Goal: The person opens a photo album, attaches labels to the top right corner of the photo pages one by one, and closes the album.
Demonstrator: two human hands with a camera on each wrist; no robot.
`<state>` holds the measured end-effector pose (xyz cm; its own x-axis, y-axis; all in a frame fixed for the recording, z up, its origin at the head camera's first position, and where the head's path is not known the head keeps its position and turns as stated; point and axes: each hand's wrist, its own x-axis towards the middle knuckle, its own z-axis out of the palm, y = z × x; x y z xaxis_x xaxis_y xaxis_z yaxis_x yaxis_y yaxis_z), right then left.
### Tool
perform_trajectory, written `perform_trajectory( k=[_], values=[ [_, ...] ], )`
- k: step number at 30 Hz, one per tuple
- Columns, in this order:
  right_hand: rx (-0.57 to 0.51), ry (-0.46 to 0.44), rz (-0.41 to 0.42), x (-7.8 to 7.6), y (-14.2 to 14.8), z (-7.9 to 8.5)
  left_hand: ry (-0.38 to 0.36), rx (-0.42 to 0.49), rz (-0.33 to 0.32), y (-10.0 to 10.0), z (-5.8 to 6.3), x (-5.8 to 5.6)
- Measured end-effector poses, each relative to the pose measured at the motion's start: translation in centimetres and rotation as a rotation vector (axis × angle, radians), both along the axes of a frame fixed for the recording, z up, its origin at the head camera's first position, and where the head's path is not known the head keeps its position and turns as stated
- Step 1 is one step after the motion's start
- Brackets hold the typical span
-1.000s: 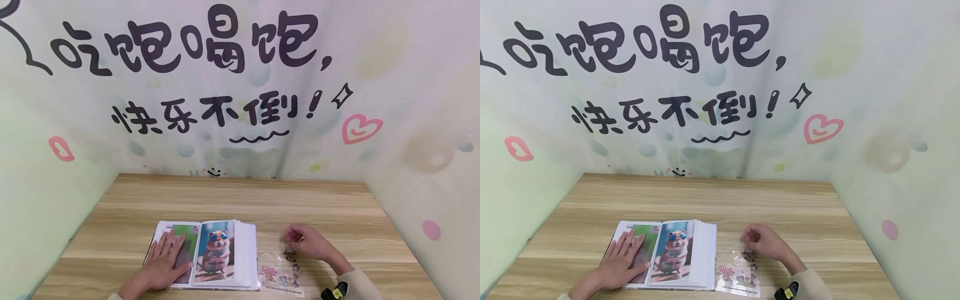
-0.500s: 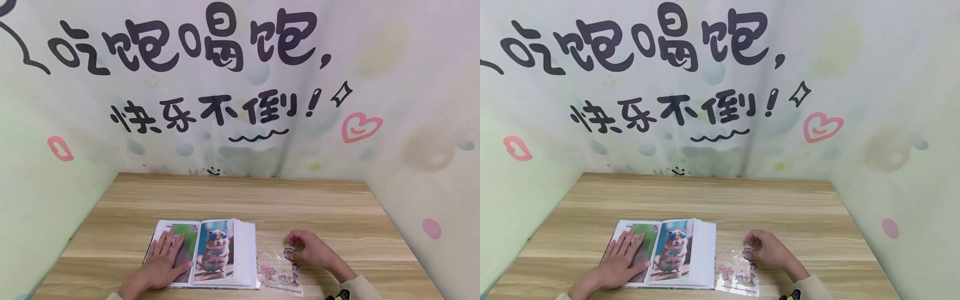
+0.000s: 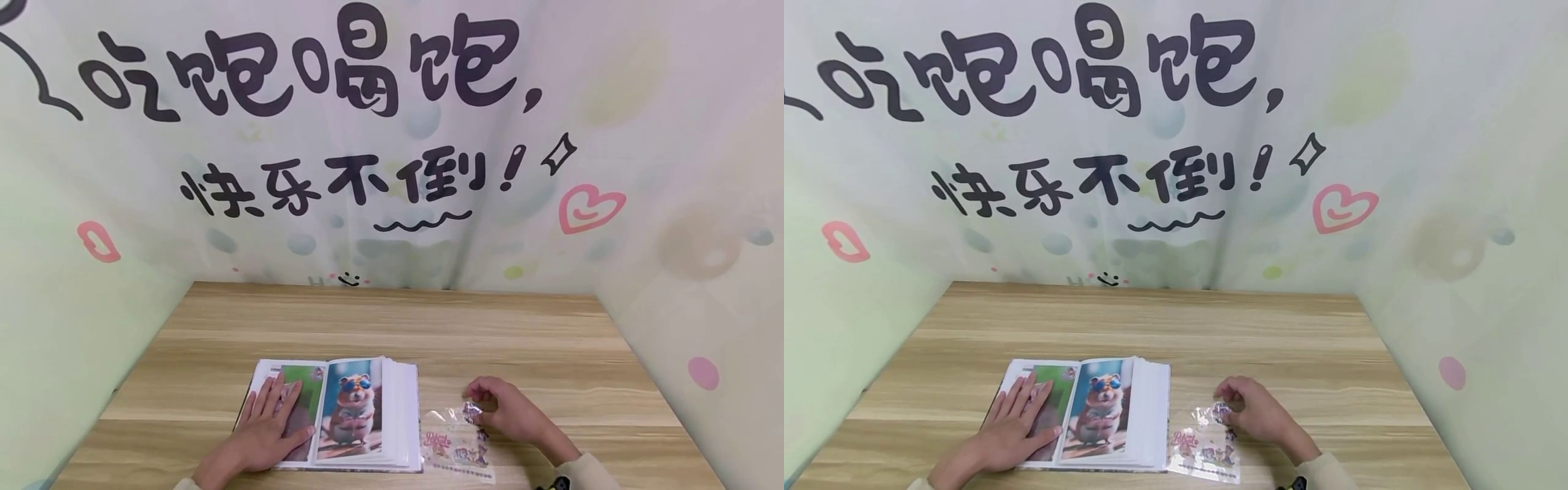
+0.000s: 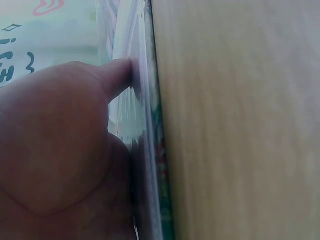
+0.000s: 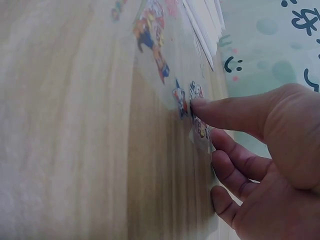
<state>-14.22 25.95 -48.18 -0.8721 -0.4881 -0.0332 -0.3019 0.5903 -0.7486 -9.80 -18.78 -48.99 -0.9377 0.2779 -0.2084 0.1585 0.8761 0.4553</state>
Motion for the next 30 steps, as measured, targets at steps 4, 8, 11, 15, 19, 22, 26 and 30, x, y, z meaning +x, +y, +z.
perform_trajectory(
  k=[4,8,11,15,19,22,26,30],
  values=[
    [-0.005,0.010,-0.004,0.0,0.0,-0.1,0.024,0.015,0.001,-0.1,-0.3,0.0],
    [-0.012,0.016,-0.014,0.1,-0.1,-0.1,0.075,0.054,-0.003,-0.2,-0.9,0.0],
    [-0.017,0.025,-0.023,0.2,-0.1,-0.1,0.068,0.052,0.000,-0.2,-0.7,0.0],
    [-0.003,0.052,-0.036,0.3,-0.2,-0.4,0.060,0.049,0.016,-0.1,-0.7,0.1],
    [0.011,0.093,-0.045,0.3,-0.3,-0.7,0.070,0.059,0.018,-0.1,-0.5,0.1],
    [0.001,0.119,-0.045,0.4,-0.4,-0.9,0.061,0.061,0.011,0.0,0.0,0.2],
    [-0.002,0.148,-0.045,0.5,-0.4,-1.0,0.078,0.061,0.013,0.1,0.0,0.3],
    [-0.002,0.171,-0.035,0.6,-0.3,-1.2,0.090,0.059,0.018,0.2,0.3,0.3]
  ],
)
